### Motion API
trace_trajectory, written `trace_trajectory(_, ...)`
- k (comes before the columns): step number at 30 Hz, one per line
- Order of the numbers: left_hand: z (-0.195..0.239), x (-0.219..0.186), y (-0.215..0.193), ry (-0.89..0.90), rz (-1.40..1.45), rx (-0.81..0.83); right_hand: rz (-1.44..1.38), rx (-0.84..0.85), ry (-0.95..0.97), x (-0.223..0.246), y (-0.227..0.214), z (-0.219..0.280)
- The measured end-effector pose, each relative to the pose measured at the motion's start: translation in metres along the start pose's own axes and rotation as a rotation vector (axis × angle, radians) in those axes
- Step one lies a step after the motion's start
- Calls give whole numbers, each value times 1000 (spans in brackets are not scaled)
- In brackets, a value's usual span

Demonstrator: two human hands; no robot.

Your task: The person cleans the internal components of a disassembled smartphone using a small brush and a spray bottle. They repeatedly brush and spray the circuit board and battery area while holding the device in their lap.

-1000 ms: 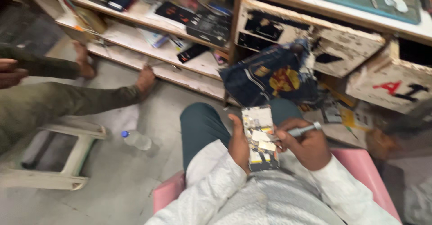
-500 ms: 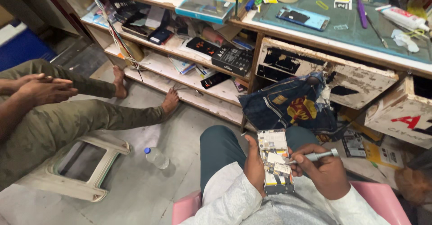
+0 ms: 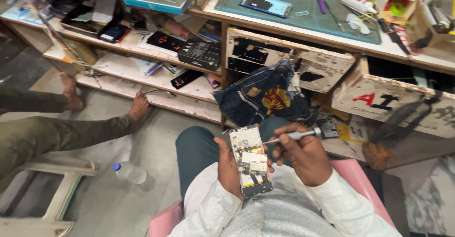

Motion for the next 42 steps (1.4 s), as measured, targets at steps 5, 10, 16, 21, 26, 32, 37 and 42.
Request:
trace_trajectory(5, 3, 3, 1, -22, 26, 3, 203, 14, -75, 13, 12, 6)
trace_trajectory(10, 2, 2, 3, -20, -26, 21, 245, 50, -135, 20, 14, 9)
trace_trajectory(16, 3, 4, -1, -19, -41, 1, 223, 78, -161, 17, 7, 10)
trace_trajectory(21, 3, 3, 4, -8, 25, 78, 197, 135, -165, 10, 5, 12)
trace_trajectory(26, 4, 4, 1, 3, 12, 66, 53, 158, -152, 8, 2, 11)
trace_trajectory(32, 3, 5, -1, -3, -16, 41, 135, 78, -171, 11, 5, 6)
trace_trajectory(37, 3, 0, -3, 40, -75, -8, 214, 88, -203, 12, 9, 7)
trace_trajectory(42, 4, -5, -1, 60, -160, -32, 213, 62, -147, 8, 5, 3)
Point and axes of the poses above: each hand's wrist, its own z-axis away from the middle knuckle, its own y-axis out of the palm, x = y × z, the point moved 7 cm from there along -z, towards the middle knuckle, and after that the axes turned 7 degrees about y, right-handed, at the moved point
